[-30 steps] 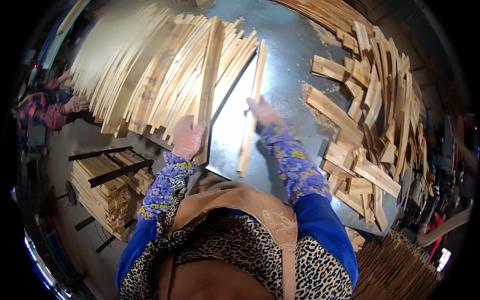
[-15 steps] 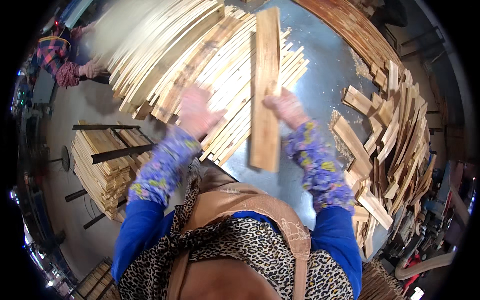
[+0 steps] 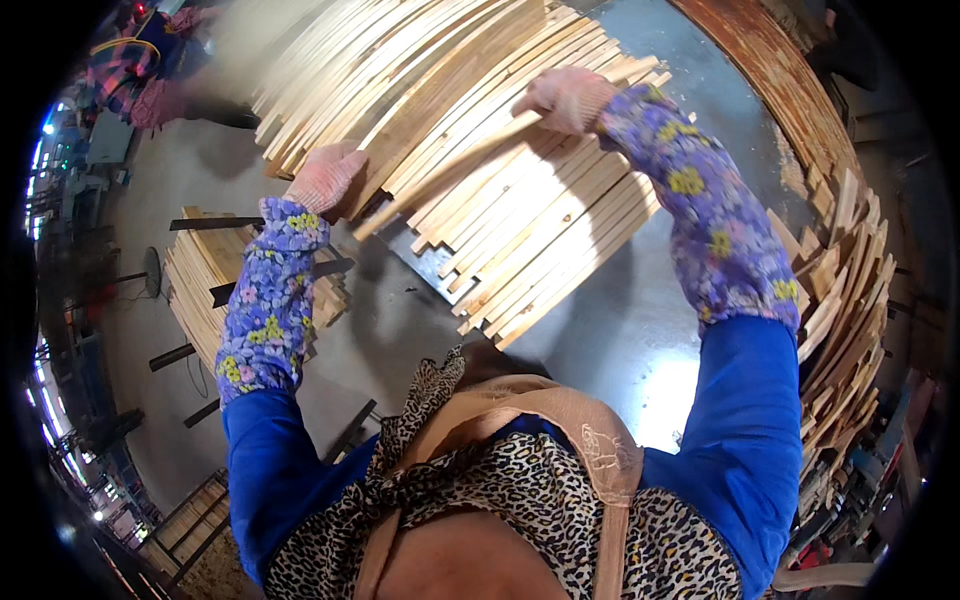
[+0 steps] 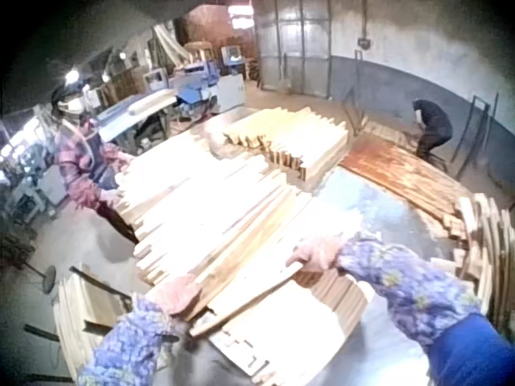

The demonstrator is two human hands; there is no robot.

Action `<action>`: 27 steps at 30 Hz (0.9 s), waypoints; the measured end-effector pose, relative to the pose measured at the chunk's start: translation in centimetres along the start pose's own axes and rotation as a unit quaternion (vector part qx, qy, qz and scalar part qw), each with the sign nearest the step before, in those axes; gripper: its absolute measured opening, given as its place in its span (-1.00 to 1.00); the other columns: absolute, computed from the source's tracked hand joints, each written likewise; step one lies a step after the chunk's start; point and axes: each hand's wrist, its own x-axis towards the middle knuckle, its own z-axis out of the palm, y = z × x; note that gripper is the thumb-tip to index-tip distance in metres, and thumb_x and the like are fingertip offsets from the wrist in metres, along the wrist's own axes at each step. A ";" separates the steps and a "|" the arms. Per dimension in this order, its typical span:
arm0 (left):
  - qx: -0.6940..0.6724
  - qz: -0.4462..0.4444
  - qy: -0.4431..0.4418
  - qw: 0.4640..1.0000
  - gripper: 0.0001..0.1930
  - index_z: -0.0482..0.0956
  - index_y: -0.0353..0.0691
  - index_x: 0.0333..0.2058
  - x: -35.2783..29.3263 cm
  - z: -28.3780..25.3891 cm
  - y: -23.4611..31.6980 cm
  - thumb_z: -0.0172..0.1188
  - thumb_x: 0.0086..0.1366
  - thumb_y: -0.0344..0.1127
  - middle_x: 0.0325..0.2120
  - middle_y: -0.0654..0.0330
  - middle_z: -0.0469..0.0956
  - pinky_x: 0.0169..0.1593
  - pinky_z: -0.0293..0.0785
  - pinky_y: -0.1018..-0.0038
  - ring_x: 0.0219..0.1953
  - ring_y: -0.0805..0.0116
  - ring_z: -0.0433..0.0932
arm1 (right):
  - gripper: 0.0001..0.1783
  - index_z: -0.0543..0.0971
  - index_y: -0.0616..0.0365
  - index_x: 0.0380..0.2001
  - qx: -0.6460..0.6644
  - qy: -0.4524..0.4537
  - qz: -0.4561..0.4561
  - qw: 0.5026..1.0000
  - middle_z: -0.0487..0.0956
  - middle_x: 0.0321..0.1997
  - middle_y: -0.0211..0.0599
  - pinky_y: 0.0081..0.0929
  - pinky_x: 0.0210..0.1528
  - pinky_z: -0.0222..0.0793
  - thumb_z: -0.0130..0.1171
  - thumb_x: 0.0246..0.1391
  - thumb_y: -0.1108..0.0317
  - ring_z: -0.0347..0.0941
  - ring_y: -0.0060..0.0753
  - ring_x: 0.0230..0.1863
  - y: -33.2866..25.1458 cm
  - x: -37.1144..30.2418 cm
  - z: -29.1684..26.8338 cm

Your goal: The person sorts and stacks thin wooden planks on a metal table. They pick up planks from a disorganized pile, align them, and place them into a neat stack. Other workers are visible in the background handling similar materials.

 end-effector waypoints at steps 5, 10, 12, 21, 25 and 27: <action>-0.031 -0.064 -0.006 0.997 -0.47 0.66 -0.40 0.17 -0.4 -2.2 0.9 0.12 0.56 0.00 0.01 -0.22 0.73 0.25 0.52 0.25 0.10 -0.09 0.68 | -0.50 0.69 -0.28 0.28 -0.009 0.051 0.021 0.998 0.71 0.11 -0.38 -0.22 0.28 0.58 0.43 0.28 0.18 0.57 -0.25 0.26 -2.5 7.6 -3.3; 0.052 -0.132 0.038 0.989 -0.17 0.41 -0.30 0.42 -1.7 -1.1 7.9 0.22 0.40 0.22 0.10 -0.32 0.65 0.28 0.50 0.06 0.21 -0.21 0.63 | -0.34 0.51 -0.31 0.39 -0.007 0.174 0.129 0.976 0.66 0.22 -0.32 -0.09 0.46 0.39 0.42 0.25 0.05 0.50 -0.20 0.36 -5.6 8.3 -2.3; 0.180 -0.176 0.039 0.967 -0.17 0.40 -0.24 0.44 -1.6 0.6 8.9 0.25 0.36 0.18 0.09 -0.27 0.64 0.23 0.53 0.04 0.17 -0.23 0.63 | -0.33 0.48 -0.24 0.43 0.009 0.319 0.145 0.937 0.63 0.26 -0.23 -0.05 0.47 0.37 0.35 0.27 0.05 0.47 -0.14 0.39 -6.3 6.0 1.3; 0.381 -0.027 0.103 0.919 -0.32 0.43 -0.18 0.41 -2.5 -0.4 6.7 0.37 0.35 -0.20 0.23 -0.10 0.55 0.28 0.51 0.03 0.20 -0.15 0.57 | -0.48 0.67 0.03 0.24 0.356 0.330 0.392 0.781 0.72 0.05 -0.06 -0.07 0.28 0.52 0.29 0.25 0.11 0.61 0.12 0.14 -14.6 -25.0 15.4; 0.449 -0.087 0.091 0.884 -0.11 0.25 -0.18 0.56 -1.2 -0.2 4.8 0.37 0.34 -0.04 0.45 -0.19 0.40 0.49 0.34 0.00 0.45 -0.18 0.39 | -0.53 0.70 0.00 0.21 0.294 0.279 0.574 0.711 0.73 0.08 -0.06 -0.09 0.31 0.52 0.26 0.33 0.09 0.61 0.10 0.19 -19.6 -42.6 25.5; 0.420 -0.108 0.137 0.891 -0.06 0.17 -0.17 0.61 0.8 0.8 11.9 0.30 0.39 0.11 0.52 -0.28 0.27 0.55 0.24 0.03 0.53 -0.17 0.30 | -0.51 0.69 0.01 0.23 0.322 0.295 0.666 0.604 0.74 0.10 -0.01 -0.09 0.33 0.51 0.25 0.35 0.06 0.63 0.11 0.20 -22.4 -53.1 30.4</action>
